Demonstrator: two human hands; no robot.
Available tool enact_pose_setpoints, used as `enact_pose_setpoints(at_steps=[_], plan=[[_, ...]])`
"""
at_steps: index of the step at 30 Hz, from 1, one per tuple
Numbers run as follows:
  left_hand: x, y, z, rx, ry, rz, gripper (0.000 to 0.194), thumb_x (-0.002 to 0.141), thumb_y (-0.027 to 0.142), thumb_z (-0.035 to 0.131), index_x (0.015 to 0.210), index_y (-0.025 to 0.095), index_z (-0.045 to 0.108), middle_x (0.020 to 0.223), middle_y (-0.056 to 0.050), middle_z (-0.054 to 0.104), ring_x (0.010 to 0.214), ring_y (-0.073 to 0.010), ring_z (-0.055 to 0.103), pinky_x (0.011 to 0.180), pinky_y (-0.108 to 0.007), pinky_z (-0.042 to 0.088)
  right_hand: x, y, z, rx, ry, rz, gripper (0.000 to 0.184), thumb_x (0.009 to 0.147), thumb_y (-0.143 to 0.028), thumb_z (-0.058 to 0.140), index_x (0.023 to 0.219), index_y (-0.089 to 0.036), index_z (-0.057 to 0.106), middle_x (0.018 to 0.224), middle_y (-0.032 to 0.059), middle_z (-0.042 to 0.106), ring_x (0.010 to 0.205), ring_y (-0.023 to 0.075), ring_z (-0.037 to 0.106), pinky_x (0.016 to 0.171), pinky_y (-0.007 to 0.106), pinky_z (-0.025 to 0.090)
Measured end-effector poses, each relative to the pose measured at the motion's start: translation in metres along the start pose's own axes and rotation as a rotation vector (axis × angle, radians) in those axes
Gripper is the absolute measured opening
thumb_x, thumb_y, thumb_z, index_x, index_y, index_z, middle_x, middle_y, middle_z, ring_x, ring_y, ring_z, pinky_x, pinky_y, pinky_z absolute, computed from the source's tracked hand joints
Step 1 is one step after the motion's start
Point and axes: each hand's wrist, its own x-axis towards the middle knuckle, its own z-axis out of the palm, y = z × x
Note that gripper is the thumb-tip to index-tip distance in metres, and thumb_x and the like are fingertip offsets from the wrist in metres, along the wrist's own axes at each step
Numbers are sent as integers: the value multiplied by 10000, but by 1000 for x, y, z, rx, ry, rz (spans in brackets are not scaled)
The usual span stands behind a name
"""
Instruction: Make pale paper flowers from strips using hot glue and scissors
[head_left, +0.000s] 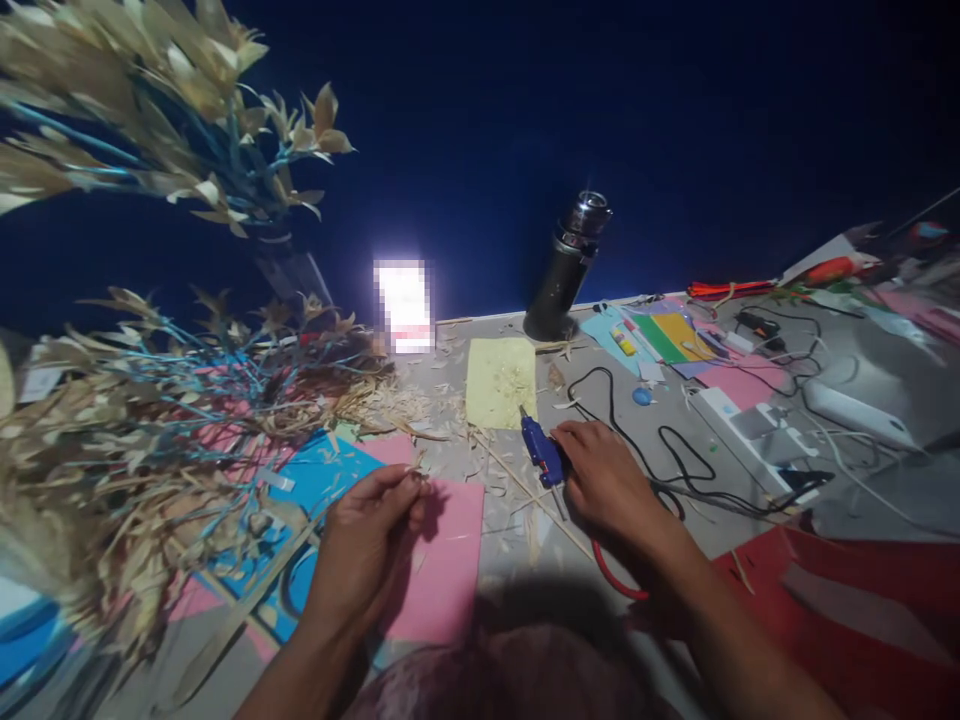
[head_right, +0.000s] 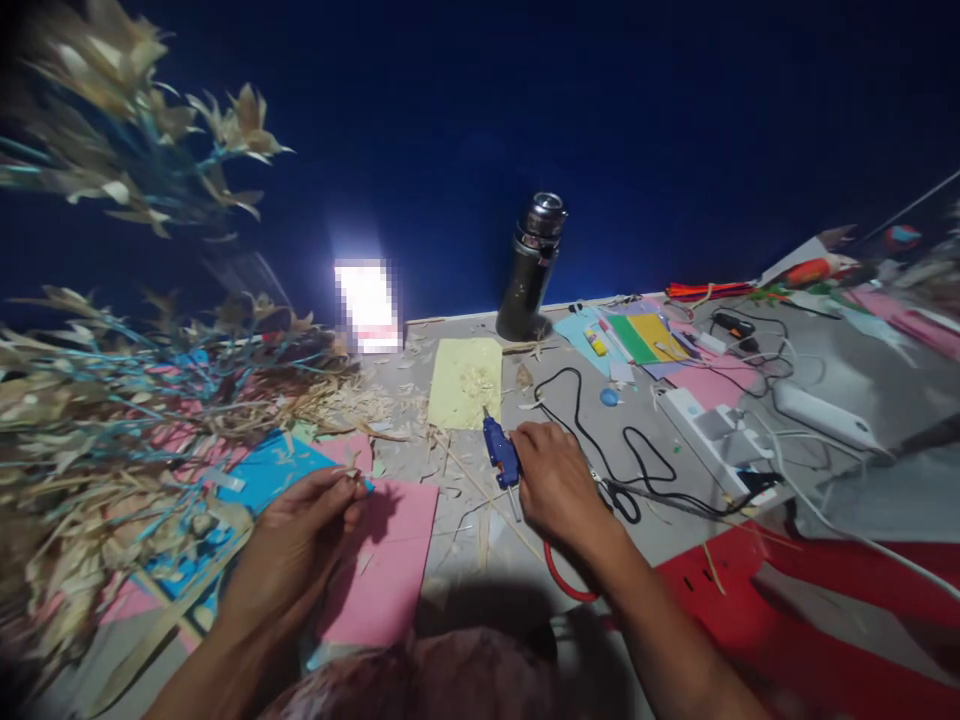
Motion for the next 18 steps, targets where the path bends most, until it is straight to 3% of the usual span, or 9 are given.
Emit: enact_pose_setpoints(at_steps=[4, 7, 10, 12, 15, 18], plan=[[5, -2, 3, 43, -23, 66, 428, 409, 260, 1007, 721, 134, 743, 626, -37, 686, 517, -103, 575, 491, -161, 488, 3, 10, 8, -36, -60, 9, 423, 833, -106, 585, 1245, -163, 656, 1285, 148, 625, 1145, 339, 522, 961, 470, 440], [7, -2, 4, 41, -53, 108, 375, 455, 260, 991, 709, 136, 746, 635, -31, 687, 524, -98, 572, 505, -166, 493, 4, 20, 9, 83, 27, -34, 404, 832, -97, 581, 1224, -169, 647, 1342, 158, 601, 1214, 351, 501, 1007, 513, 430], [10, -3, 4, 24, -48, 136, 354, 464, 255, 984, 701, 137, 749, 664, -36, 703, 529, -94, 574, 528, -177, 507, 0, 26, 1, 341, 153, -138, 426, 864, -109, 547, 1282, -180, 585, 1330, 164, 612, 1240, 333, 524, 1055, 537, 429], [12, -6, 1, 46, -11, 170, 347, 488, 273, 976, 726, 146, 758, 683, -41, 717, 530, -102, 582, 526, -187, 510, -5, 21, -7, 531, 178, -207, 409, 918, -138, 525, 1321, -210, 547, 1311, 152, 621, 1232, 303, 553, 1060, 506, 449], [12, -14, -6, 155, 80, 249, 339, 546, 314, 952, 799, 164, 784, 681, -42, 728, 550, -134, 622, 526, -202, 518, -12, 2, -18, 715, 102, -307, 333, 991, -223, 529, 1324, -234, 541, 1301, 138, 618, 1233, 276, 556, 1051, 449, 460], [9, -19, -11, 260, 126, 362, 283, 586, 328, 917, 806, 189, 804, 688, -39, 740, 563, -161, 650, 536, -226, 532, -12, -19, -20, 823, 20, -419, 339, 1049, -451, 491, 1278, -219, 583, 1219, 134, 652, 1164, 269, 581, 1021, 432, 462]])
